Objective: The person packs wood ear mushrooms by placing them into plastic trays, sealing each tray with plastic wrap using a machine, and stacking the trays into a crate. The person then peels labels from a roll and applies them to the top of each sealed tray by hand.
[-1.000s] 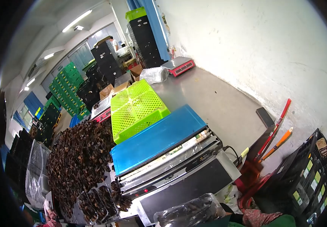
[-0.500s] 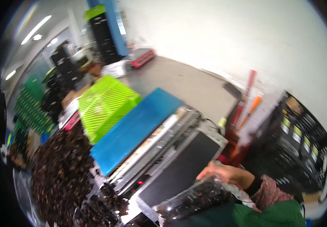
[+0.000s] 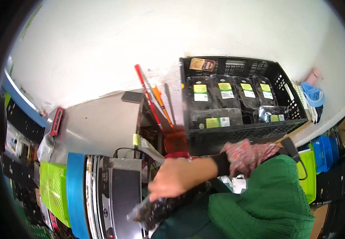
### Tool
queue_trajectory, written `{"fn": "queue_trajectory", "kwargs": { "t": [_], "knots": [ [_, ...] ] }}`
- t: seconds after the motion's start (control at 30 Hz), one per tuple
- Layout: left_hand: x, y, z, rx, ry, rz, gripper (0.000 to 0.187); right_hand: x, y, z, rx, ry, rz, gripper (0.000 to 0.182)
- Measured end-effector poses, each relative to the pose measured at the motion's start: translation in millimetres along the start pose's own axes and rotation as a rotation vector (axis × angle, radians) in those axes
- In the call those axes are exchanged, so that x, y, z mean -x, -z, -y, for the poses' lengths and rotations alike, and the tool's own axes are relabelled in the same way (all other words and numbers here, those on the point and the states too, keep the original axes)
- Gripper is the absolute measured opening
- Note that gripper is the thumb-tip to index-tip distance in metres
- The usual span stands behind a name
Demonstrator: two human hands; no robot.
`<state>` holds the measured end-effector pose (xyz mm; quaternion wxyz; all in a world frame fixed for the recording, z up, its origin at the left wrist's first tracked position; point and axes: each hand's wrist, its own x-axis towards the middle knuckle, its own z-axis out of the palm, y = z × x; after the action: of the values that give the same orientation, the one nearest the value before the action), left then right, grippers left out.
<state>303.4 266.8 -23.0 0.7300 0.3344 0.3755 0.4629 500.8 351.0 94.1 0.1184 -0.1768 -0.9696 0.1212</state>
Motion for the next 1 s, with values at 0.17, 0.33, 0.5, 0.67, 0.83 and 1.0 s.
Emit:
{"fn": "queue_trajectory", "kwargs": {
  "t": [0.17,0.33,0.5,0.67,0.83,1.0],
  "knots": [
    [-62.7,-26.4,6.5,0.023,0.053,0.241,0.043,123.8,84.4,-89.1,-0.229,-0.819,-0.38,0.031],
    [-108.5,-57.2,9.9,-0.149,0.014,0.178,0.032,215.3,58.6,-196.5,-0.879,-1.272,-1.141,0.04],
    [-135.3,-78.9,8.2,-0.238,0.096,0.158,0.031,211.0,6.3,-256.8,-1.091,-1.37,-1.292,0.039],
    [-142.2,-70.9,4.4,-0.315,0.093,0.049,0.034,212.9,-51.3,-293.7,-1.292,-1.21,-1.402,0.039],
    [-141.8,-50.7,10.1,-0.164,0.041,0.092,0.032,216.5,-68.1,-312.6,-1.538,-0.947,-1.451,0.042],
    [-133.8,-26.6,40.3,-0.083,-0.005,0.13,0.029,258.4,-82.9,-343.4,-1.555,-1.007,-1.385,0.045]
  ]
}}
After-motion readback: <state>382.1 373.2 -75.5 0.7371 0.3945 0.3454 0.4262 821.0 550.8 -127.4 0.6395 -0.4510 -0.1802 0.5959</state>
